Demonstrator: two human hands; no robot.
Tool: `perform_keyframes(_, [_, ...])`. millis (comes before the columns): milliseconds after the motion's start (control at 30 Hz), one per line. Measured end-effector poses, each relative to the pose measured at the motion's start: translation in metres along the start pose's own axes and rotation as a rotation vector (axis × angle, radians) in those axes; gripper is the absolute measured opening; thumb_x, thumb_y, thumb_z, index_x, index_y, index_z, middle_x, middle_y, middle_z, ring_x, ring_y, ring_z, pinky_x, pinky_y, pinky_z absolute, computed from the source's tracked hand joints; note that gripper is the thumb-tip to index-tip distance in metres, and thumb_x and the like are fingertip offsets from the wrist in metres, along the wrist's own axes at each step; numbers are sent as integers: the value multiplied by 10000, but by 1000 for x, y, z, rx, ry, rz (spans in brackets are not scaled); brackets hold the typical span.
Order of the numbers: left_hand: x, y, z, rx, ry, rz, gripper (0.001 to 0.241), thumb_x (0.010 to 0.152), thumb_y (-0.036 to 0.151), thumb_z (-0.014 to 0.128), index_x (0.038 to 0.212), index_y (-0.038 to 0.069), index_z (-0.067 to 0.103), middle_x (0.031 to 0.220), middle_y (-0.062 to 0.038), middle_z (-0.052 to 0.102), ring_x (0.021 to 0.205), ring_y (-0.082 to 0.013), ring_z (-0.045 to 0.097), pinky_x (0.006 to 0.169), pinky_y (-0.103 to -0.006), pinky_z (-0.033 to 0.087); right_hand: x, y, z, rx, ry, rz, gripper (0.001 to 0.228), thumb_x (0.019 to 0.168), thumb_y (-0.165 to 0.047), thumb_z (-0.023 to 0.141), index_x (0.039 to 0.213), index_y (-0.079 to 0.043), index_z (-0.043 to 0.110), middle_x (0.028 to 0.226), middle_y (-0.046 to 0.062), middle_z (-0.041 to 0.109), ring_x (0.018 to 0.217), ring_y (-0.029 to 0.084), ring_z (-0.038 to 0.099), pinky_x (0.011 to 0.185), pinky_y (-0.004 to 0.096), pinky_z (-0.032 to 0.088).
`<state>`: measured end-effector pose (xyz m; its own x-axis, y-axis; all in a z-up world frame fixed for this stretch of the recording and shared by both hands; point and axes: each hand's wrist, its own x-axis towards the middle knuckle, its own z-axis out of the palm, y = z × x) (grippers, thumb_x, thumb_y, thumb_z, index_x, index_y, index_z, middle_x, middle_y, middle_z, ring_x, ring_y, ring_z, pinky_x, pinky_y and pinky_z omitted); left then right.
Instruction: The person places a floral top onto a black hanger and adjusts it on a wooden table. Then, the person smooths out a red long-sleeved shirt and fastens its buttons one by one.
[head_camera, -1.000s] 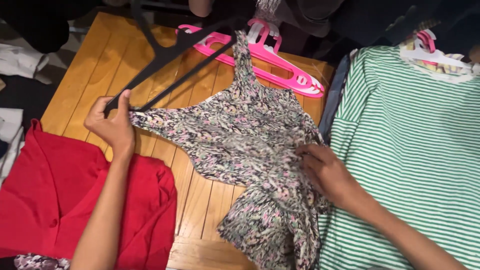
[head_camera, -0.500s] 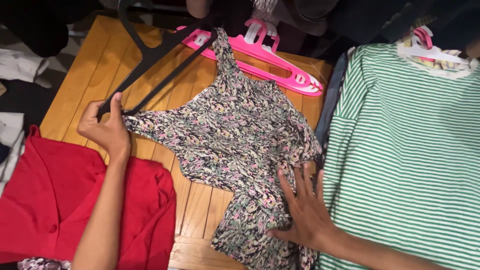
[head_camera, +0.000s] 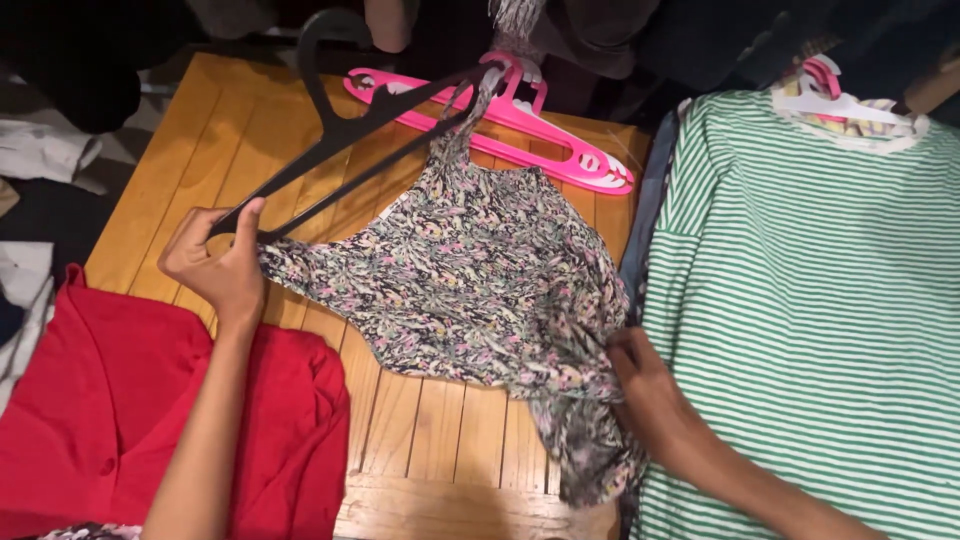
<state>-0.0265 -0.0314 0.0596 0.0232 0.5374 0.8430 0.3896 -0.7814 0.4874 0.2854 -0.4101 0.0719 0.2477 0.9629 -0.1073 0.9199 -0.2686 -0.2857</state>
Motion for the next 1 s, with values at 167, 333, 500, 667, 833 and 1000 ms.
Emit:
perform_keyframes(167, [10,15,-14,-39,79,30,285,1060,42,911,887,-95,730,816,-171,677,767,-247,612,709,-359,434,4,-25,-63,246,280,132,582,748,-80,520,1328,-53,535,1399,202,441,1295,365,448,956,502,536])
perform_keyframes(333, [29,71,-40,-108,83,130,258,1067,-40,895,899,-149,733,840,-231,690,776,-292,632,717,-376,465,-4,0,-89,573,588,196,466,943,3,487,1408,-31,493,1432,144,427,1355,287,435,1110,359,377])
perform_keyframes(500, [31,119,-42,-234,20,244,218,997,-23,870,923,-161,718,885,-285,722,805,-356,714,731,-390,541,-28,28,-107,900,835,-394,465,912,-161,576,1203,-231,219,1513,294,297,1361,549,463,1128,642,445])
perform_keyframes(667, [39,213,-19,-446,-26,241,267,945,29,766,823,-156,617,786,-293,622,773,-399,675,755,-457,567,-53,33,-127,945,1139,-171,427,1001,59,463,1069,-233,158,1489,360,355,1275,508,509,992,584,494])
perform_keyframes(833, [34,274,27,-646,-160,236,254,898,68,708,784,-118,577,750,-255,598,741,-376,663,762,-448,595,-80,86,-127,907,1264,-77,382,1055,48,424,1066,-261,200,1476,365,392,1295,477,501,979,514,489])
perform_keyframes(1000, [25,336,84,-811,-318,274,214,795,52,799,773,-89,640,751,-214,664,721,-309,684,724,-387,613,-104,141,-132,850,1300,9,352,1049,37,434,1073,-251,232,1438,332,411,1268,444,503,968,491,488])
